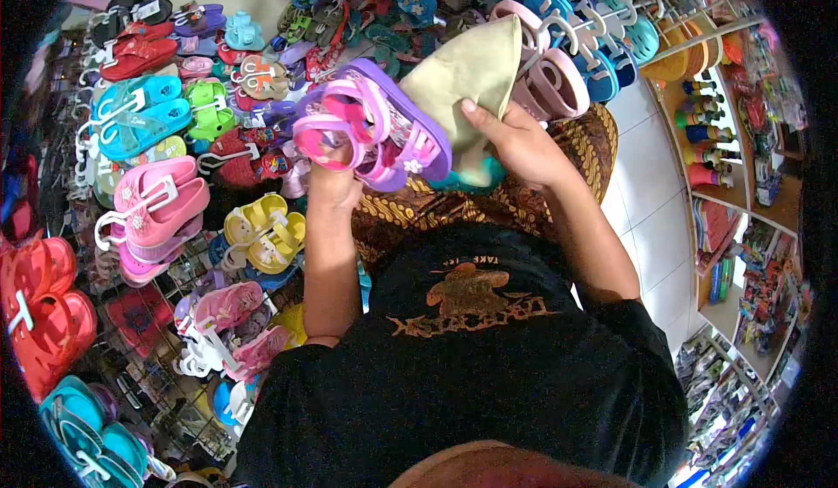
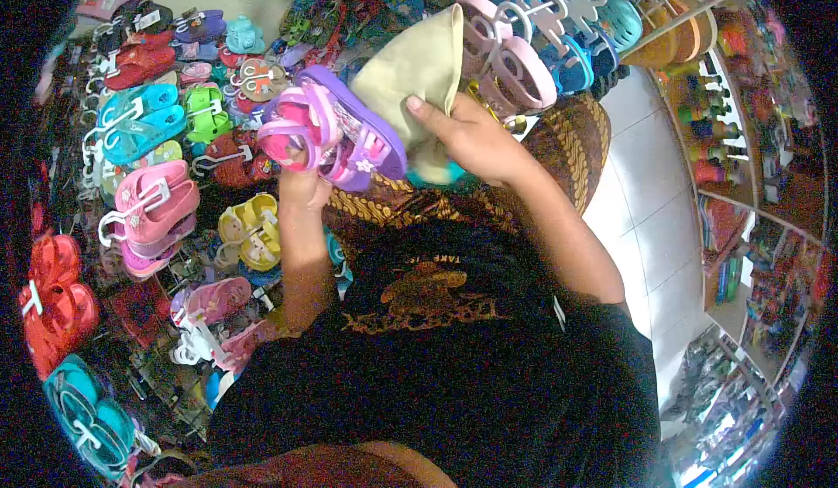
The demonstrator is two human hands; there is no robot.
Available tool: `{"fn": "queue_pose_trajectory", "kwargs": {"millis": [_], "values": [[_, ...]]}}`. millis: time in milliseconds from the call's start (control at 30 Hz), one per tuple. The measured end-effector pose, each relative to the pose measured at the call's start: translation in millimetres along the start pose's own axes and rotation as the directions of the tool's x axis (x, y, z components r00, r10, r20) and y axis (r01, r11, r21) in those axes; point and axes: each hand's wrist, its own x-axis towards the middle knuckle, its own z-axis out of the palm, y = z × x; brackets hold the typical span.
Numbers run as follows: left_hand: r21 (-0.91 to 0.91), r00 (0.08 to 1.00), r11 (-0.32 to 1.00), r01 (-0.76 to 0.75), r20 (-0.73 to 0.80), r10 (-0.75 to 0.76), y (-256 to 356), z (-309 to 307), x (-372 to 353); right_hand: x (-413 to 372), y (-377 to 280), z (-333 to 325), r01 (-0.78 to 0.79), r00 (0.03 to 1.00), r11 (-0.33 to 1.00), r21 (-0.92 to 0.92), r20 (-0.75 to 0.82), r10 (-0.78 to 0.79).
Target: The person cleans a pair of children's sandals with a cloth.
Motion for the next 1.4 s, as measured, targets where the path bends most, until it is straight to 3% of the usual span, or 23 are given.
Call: {"fn": "queue_pose_trajectory", "kwargs": {"millis": [100, 133, 167, 233, 433, 533, 633, 667, 800, 900, 933, 1000, 1033, 1100, 1133, 1333, 1400], "values": [[0.013, 0.999, 1.000, -0.004, -0.053, 0.005, 5.1, 8.3, -0.9, -5.6, -19.0, -3.6, -0.234, 0.955, 0.960, -0.156, 0.147, 0.257], [0.035, 0.998, 0.999, -0.004, -0.058, 0.006, 6.2, 14.8, -2.5, -6.2, -8.4, 0.2, -0.136, 0.969, 0.974, -0.182, 0.179, 0.169], [0.091, 0.998, 0.995, -0.034, -0.049, 0.039, 6.7, 25.6, -6.5, 1.4, 15.5, 6.4, 0.229, 0.966, 0.950, -0.213, 0.168, -0.195], [0.103, 0.998, 0.995, 0.000, -0.066, 0.007, -1.0, 22.0, -3.8, 4.0, 11.9, 18.3, 0.219, 0.964, 0.975, -0.032, 0.162, -0.211], [0.128, 0.996, 0.988, 0.082, -0.044, -0.077, -0.7, 14.3, -4.0, 1.0, 17.1, 20.8, 0.032, 0.992, 0.987, 0.159, 0.115, -0.050], [0.093, 0.985, 0.983, 0.159, -0.086, -0.151, 8.6, 29.7, -6.2, 2.4, 24.1, 23.2, 0.000, 0.996, 0.915, 0.404, 0.086, -0.038], [0.174, 0.994, 0.980, 0.100, -0.056, -0.092, 2.7, 27.4, -0.1, -0.8, 28.8, 24.7, -0.078, 0.997, 0.866, 0.493, 0.025, 0.076], [0.203, 0.998, 0.979, 0.034, -0.057, -0.023, -1.3, 26.5, 0.3, -2.0, 31.0, 27.0, -0.021, 0.999, 0.895, 0.446, -0.025, 0.036], [0.134, 0.997, 0.989, 0.066, -0.056, -0.059, -12.4, 13.2, -1.2, -4.6, 19.8, 22.4, -0.068, 0.997, 0.993, 0.101, -0.014, 0.070], [0.209, 0.999, 0.978, 0.009, -0.037, -0.001, -12.1, 16.8, -1.0, 0.0, 33.7, 22.4, 0.051, 0.997, 0.971, 0.233, 0.051, -0.065], [0.128, 0.998, 0.991, 0.040, -0.047, -0.034, -10.5, 17.8, -1.4, 0.5, 33.7, 16.2, -0.113, 0.981, 0.962, 0.250, 0.179, 0.069], [-0.036, 0.993, 0.994, 0.099, -0.055, -0.101, -5.6, 21.9, -1.9, -4.5, 37.0, 17.7, -0.232, 0.955, 0.861, 0.453, 0.276, 0.112], [-0.019, 0.993, 0.995, 0.097, -0.067, -0.098, -3.4, 26.4, -0.6, -7.2, 40.4, 18.3, -0.293, 0.937, 0.788, 0.541, 0.326, 0.124], [0.013, 0.991, 0.995, 0.094, -0.098, -0.092, 0.3, 35.5, -0.2, -8.1, 46.5, 19.7, -0.344, 0.912, 0.800, 0.493, 0.377, 0.160], [-0.022, 0.992, 0.997, 0.080, -0.097, -0.082, -3.3, 30.9, 0.4, -10.1, 46.3, 21.9, -0.343, 0.922, 0.754, 0.560, 0.355, 0.156], [0.266, 0.994, 0.964, -0.033, -0.093, 0.059, -10.0, 32.1, 4.6, -5.3, 52.9, 29.5, -0.308, 0.941, 0.580, 0.754, 0.331, 0.069], [0.254, 0.992, 0.964, -0.074, -0.080, 0.097, -7.5, 32.8, 7.8, -0.9, 55.9, 28.6, -0.311, 0.944, 0.535, 0.786, 0.320, 0.079]]}}
